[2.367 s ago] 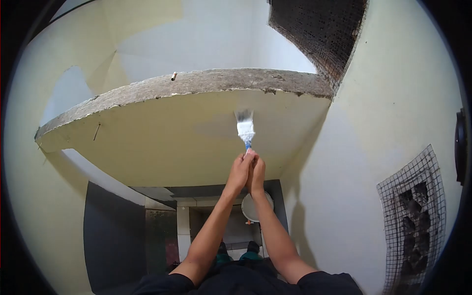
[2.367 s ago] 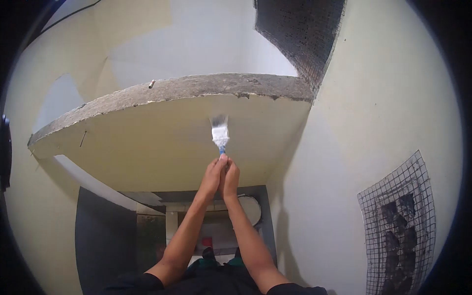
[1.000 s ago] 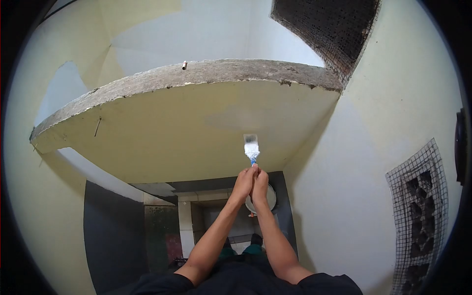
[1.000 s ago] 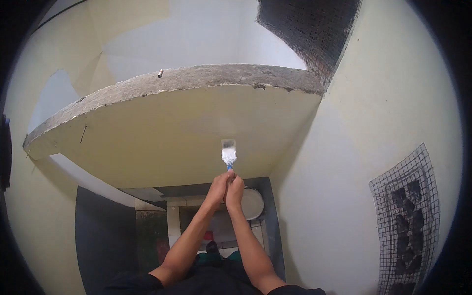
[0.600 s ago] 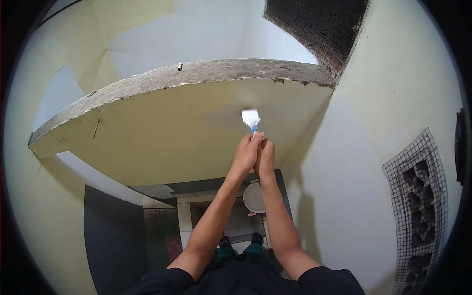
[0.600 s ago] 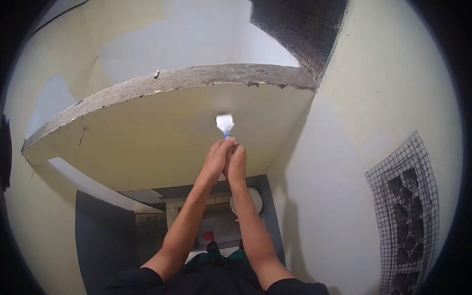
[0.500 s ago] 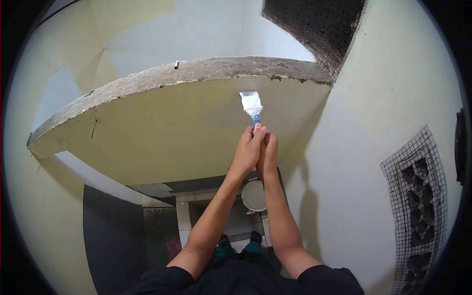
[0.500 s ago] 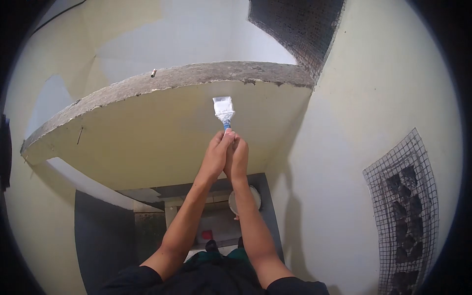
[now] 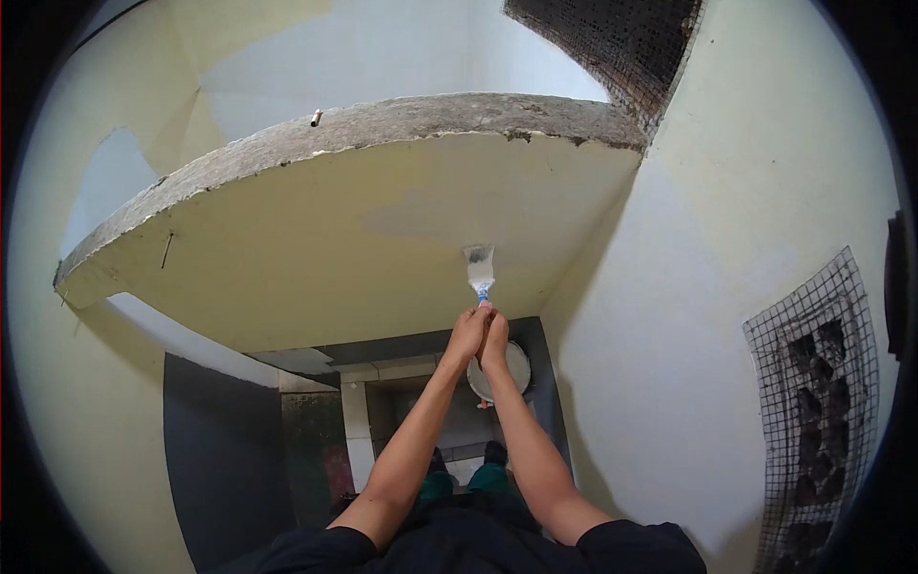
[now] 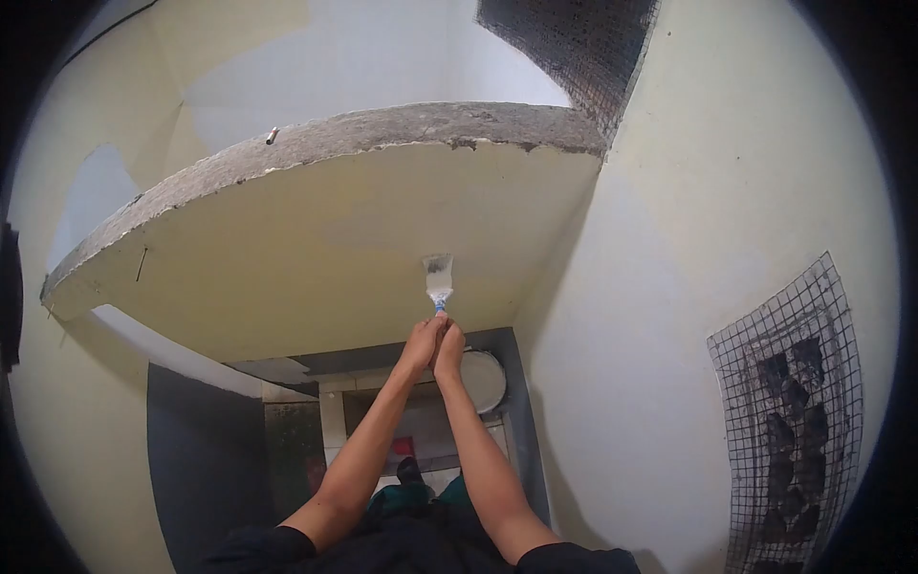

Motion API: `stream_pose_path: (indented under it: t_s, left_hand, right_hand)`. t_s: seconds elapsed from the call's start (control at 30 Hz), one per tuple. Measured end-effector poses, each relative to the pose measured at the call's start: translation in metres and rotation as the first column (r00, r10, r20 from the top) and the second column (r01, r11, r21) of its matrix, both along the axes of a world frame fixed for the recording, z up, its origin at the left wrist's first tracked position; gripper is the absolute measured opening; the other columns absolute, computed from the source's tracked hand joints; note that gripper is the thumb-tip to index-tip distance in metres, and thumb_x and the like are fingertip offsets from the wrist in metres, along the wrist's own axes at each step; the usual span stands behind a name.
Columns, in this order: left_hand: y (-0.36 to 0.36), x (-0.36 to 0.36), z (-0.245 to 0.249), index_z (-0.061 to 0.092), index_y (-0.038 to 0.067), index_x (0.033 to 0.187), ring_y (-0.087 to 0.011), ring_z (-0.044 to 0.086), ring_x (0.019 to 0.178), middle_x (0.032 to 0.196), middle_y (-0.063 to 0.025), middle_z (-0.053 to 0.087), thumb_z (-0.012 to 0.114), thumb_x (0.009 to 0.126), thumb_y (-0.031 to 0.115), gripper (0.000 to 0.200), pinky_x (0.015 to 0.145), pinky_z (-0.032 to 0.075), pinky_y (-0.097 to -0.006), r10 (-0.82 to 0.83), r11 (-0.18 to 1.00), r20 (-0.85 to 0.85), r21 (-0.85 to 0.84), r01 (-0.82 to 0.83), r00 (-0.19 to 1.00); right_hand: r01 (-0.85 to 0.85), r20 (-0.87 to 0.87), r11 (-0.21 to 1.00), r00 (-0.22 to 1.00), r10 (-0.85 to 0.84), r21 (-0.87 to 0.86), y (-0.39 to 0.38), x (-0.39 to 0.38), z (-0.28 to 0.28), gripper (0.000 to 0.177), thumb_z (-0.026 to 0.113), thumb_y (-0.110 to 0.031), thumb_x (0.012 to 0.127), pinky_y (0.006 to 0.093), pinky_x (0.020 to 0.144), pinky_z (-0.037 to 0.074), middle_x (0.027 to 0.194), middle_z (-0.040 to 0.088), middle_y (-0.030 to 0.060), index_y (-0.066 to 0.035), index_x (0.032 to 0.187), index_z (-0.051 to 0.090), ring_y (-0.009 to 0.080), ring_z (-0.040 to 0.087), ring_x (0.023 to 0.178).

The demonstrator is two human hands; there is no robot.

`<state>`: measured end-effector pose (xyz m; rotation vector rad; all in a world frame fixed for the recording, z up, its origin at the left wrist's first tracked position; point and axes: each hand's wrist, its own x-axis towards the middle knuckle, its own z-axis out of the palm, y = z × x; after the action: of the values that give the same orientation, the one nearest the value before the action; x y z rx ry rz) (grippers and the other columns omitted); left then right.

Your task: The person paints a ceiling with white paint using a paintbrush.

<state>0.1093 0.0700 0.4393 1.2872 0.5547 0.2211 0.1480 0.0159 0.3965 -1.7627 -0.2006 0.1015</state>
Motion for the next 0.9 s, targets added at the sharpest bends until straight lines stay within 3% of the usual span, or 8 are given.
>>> stream_pose_path:
  t_s: [0.17, 0.27, 0.37, 0.5, 0.6, 0.7, 0.8, 0.9]
  left_hand:
    - [-0.014, 0.003, 0.052, 0.061, -0.004, 0.104, -0.0154, 0.058, 0.09, 0.097, -0.0096, 0.064, 0.051, 0.099, 0.036, 0.042, 0.08, 0.046, -0.0301, -0.035, 0.999, -0.001, -0.041, 0.035, 0.999]
    - [-0.022, 0.013, 0.105, 0.059, -0.001, 0.111, -0.0138, 0.057, 0.093, 0.101, -0.0082, 0.063, 0.053, 0.097, 0.038, 0.042, 0.081, 0.045, -0.0287, -0.012, 1.0, 0.035, -0.007, 0.013, 0.999]
    - [-0.023, 0.031, 0.133, 0.059, -0.002, 0.111, -0.0139, 0.057, 0.093, 0.099, -0.0078, 0.063, 0.056, 0.096, 0.037, 0.042, 0.083, 0.045, -0.0289, -0.038, 0.998, 0.127, 0.051, 0.032, 0.991]
    - [-0.037, 0.025, 0.182, 0.057, -0.001, 0.109, -0.0125, 0.054, 0.091, 0.096, -0.005, 0.059, 0.057, 0.098, 0.035, 0.037, 0.084, 0.045, -0.0281, -0.077, 0.972, 0.221, 0.234, 0.024, 0.972]
    - [-0.041, 0.033, 0.165, 0.057, 0.0, 0.107, -0.0121, 0.052, 0.09, 0.093, -0.0038, 0.057, 0.056, 0.099, 0.032, 0.032, 0.084, 0.044, -0.0277, -0.09, 0.957, 0.282, 0.289, 0.005, 0.955]
    - [-0.051, 0.039, 0.137, 0.057, 0.0, 0.105, -0.0123, 0.052, 0.09, 0.092, -0.0036, 0.057, 0.058, 0.098, 0.031, 0.031, 0.084, 0.044, -0.0277, -0.085, 0.959, 0.27, 0.285, 0.005, 0.959]
    - [-0.043, 0.06, 0.053, 0.05, 0.011, 0.145, -0.0417, 0.054, 0.128, 0.137, -0.0254, 0.056, 0.061, 0.091, 0.047, 0.066, 0.106, 0.043, -0.0472, -0.086, 0.961, 0.11, 0.27, 0.054, 0.99]
    - [-0.046, 0.059, 0.012, 0.058, 0.0, 0.105, -0.0126, 0.053, 0.09, 0.093, -0.004, 0.058, 0.058, 0.097, 0.032, 0.033, 0.084, 0.044, -0.0273, -0.024, 0.988, 0.128, 0.151, 0.005, 0.992]
  right_hand:
    - [-0.036, -0.11, 0.997, 0.993, 0.043, 0.064, -0.022, 0.008, 0.046, 0.054, 0.052, -0.041, 0.1, 0.0444, 0.061, 0.046, 0.07, 0.066, 0.0217, 0.007, 0.081, 0.064, 0.0279, 0.064, 0.065]
    - [-0.04, 0.013, 0.981, 0.999, 0.038, 0.189, -0.024, 0.03, 0.076, 0.055, 0.051, -0.041, 0.1, 0.0433, 0.058, 0.044, 0.066, 0.061, 0.0211, 0.008, 0.079, 0.062, 0.0223, 0.059, 0.062]
    - [-0.136, 0.069, 0.989, 0.989, 0.132, 0.059, -0.035, 0.032, 0.16, 0.054, 0.049, -0.04, 0.101, 0.0426, 0.056, 0.042, 0.062, 0.057, 0.0194, 0.008, 0.076, 0.058, 0.02, 0.052, 0.059]
    - [-0.167, 0.186, 0.978, 0.972, 0.143, 0.122, -0.048, 0.027, 0.217, 0.048, 0.046, -0.036, 0.102, 0.0409, 0.055, 0.041, 0.062, 0.054, 0.0158, 0.005, 0.079, 0.057, 0.0208, 0.048, 0.058]
    - [-0.178, 0.282, 0.974, 0.95, 0.133, 0.14, -0.051, 0.036, 0.202, 0.045, 0.045, -0.035, 0.102, 0.0407, 0.056, 0.042, 0.064, 0.055, 0.0157, 0.004, 0.082, 0.057, 0.0218, 0.051, 0.058]
    - [-0.104, 0.335, 0.977, 0.942, 0.037, 0.184, -0.048, 0.041, 0.166, 0.043, 0.048, -0.033, 0.103, 0.0393, 0.052, 0.039, 0.059, 0.052, 0.0078, 0.001, 0.078, 0.054, 0.0172, 0.046, 0.056]
    - [-0.085, 0.191, 0.996, 0.978, 0.08, 0.022, -0.051, 0.052, 0.108, 0.044, 0.046, -0.036, 0.102, 0.0424, 0.059, 0.044, 0.067, 0.059, 0.0168, 0.003, 0.084, 0.059, 0.0294, 0.056, 0.06]
    - [-0.029, 0.177, 0.999, 0.984, 0.021, 0.045, -0.051, 0.046, 0.056, 0.046, 0.047, -0.037, 0.102, 0.0432, 0.061, 0.046, 0.069, 0.061, 0.0183, 0.003, 0.084, 0.06, 0.0334, 0.057, 0.062]
